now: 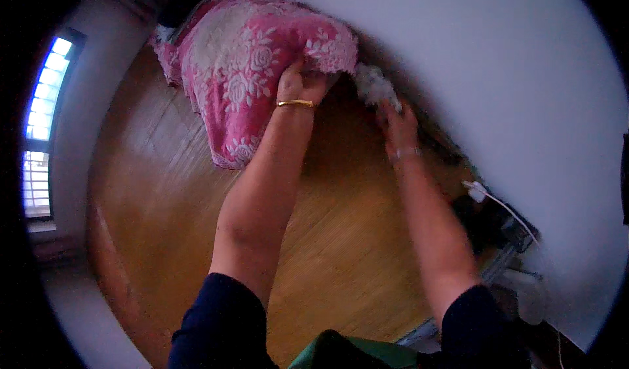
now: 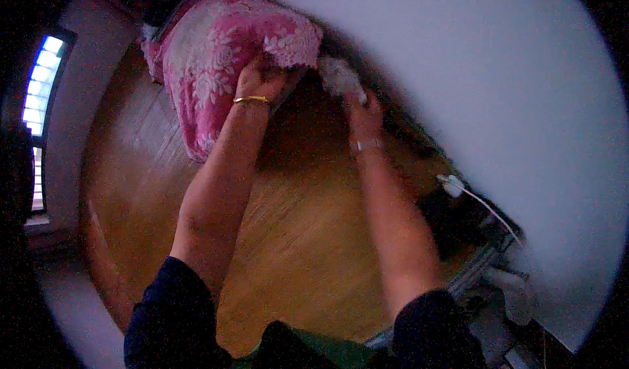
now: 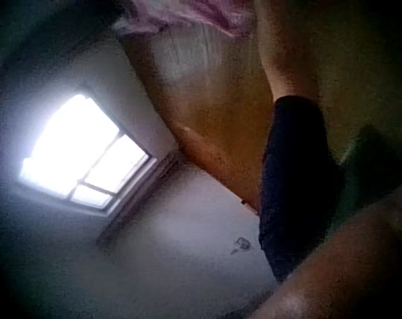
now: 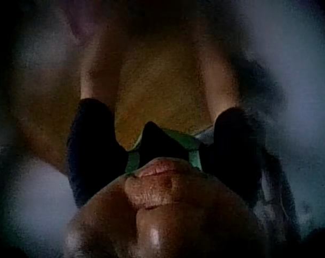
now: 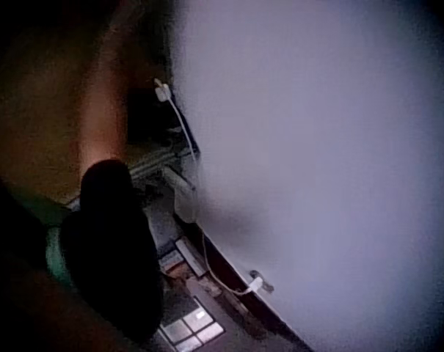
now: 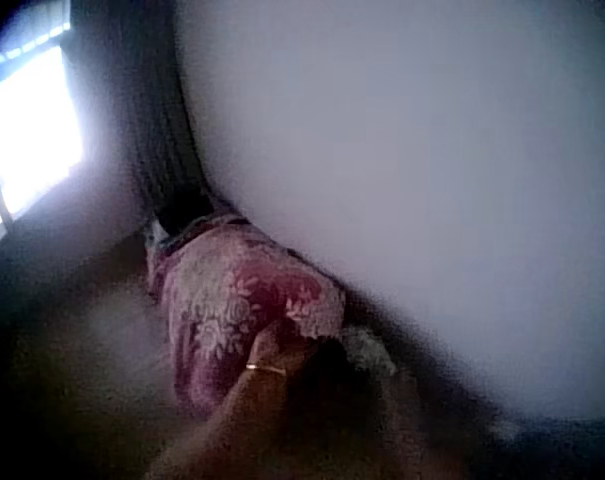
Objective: The person folds a light blue shirt and dark shorts on a bed, moves a pillow, and then wraps a white power strip cord around the device.
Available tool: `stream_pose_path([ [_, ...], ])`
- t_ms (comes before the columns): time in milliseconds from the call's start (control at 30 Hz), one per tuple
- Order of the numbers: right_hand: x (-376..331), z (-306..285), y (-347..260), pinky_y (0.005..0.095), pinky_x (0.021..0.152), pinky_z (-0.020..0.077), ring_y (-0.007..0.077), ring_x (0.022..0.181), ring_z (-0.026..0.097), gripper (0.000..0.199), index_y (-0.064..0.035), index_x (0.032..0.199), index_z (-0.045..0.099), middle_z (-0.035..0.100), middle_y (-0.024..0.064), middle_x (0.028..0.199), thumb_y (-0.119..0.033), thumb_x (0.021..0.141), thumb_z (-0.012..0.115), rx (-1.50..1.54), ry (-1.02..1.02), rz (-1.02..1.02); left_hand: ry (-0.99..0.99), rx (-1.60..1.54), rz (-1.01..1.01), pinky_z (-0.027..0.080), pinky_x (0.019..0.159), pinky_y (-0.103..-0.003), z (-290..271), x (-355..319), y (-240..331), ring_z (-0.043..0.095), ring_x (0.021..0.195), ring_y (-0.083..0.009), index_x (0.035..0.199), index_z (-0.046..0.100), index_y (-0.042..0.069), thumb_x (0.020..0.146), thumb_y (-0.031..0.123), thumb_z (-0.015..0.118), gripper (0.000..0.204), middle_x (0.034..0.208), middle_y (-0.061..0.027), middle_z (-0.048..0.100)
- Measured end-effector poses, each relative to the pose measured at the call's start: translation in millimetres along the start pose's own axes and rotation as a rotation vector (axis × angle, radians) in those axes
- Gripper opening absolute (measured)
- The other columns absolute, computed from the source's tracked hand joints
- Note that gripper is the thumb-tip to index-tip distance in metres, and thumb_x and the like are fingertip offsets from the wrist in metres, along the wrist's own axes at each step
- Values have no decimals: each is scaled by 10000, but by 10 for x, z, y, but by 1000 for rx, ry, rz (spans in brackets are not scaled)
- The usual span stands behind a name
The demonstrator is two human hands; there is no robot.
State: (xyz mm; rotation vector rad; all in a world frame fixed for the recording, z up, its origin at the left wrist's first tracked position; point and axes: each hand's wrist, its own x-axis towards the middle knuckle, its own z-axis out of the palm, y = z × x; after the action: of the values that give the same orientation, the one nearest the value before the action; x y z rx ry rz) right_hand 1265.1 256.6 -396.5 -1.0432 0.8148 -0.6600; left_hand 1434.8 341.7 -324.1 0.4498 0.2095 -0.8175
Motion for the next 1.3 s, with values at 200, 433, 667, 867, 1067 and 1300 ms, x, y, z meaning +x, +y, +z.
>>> stream_pose_path([
  [200, 953, 212, 556, 293, 741, 422, 185, 873, 511, 314, -62, 1135, 480, 538, 51, 1050, -150, 834, 464, -203, -86, -253, -77, 1699, 346, 288, 969, -434, -1128, -743, -630, 357, 1166, -314, 1195, 435, 60, 808, 180, 529, 416, 1245, -142, 411],
  [433, 428, 46, 114, 333, 885, 364, 230, 1008, 481, 449, -41, 1158, 443, 511, 108, 1117, -218, 767, 576, -131, -17, -224, -127, 2455, 707, 180, 1016, -438, -1614, -1240, -1072, 228, 1243, -299, 1262, 354, 123, 791, 303, 494, 524, 1333, -105, 294],
  [667, -1956, -1330, 178, 295, 909, 361, 205, 1129, 427, 412, -38, 1205, 414, 440, 122, 1220, -64, 802, 498, -526, 14, -155, 15, 2514, 326, 190, 1024, -398, -1476, -1235, -1124, 252, 1228, -315, 1253, 359, 118, 808, 350, 441, 509, 1328, -116, 298],
  [867, -2919, -2032, 10, 274, 855, 393, 190, 1064, 488, 390, -51, 1177, 450, 522, 107, 1128, -14, 788, 448, -490, 245, -88, -615, 2223, 124, 316, 955, -365, -877, -2815, -2201, 339, 1174, -326, 1228, 386, 68, 714, 238, 605, 585, 1296, -159, 337],
  [1067, -3483, -2092, -516, 291, 861, 393, 211, 1059, 500, 398, -71, 1168, 462, 526, 111, 1137, -32, 772, 481, -580, 186, -171, -530, 2033, -181, 405, 863, -325, -576, -3561, -2089, 514, 1024, -277, 1196, 425, 39, 735, 242, 594, 531, 1132, -171, 516],
  [1300, -3438, -2692, -831, 374, 870, 384, 316, 1049, 468, 493, -77, 1175, 425, 490, 159, 1145, -147, 723, 611, -932, 252, -225, -370, 1604, -178, 443, 798, -300, -607, -3667, -2213, 551, 973, -216, 1169, 466, 59, 734, 193, 596, 473, 1086, -147, 552],
])
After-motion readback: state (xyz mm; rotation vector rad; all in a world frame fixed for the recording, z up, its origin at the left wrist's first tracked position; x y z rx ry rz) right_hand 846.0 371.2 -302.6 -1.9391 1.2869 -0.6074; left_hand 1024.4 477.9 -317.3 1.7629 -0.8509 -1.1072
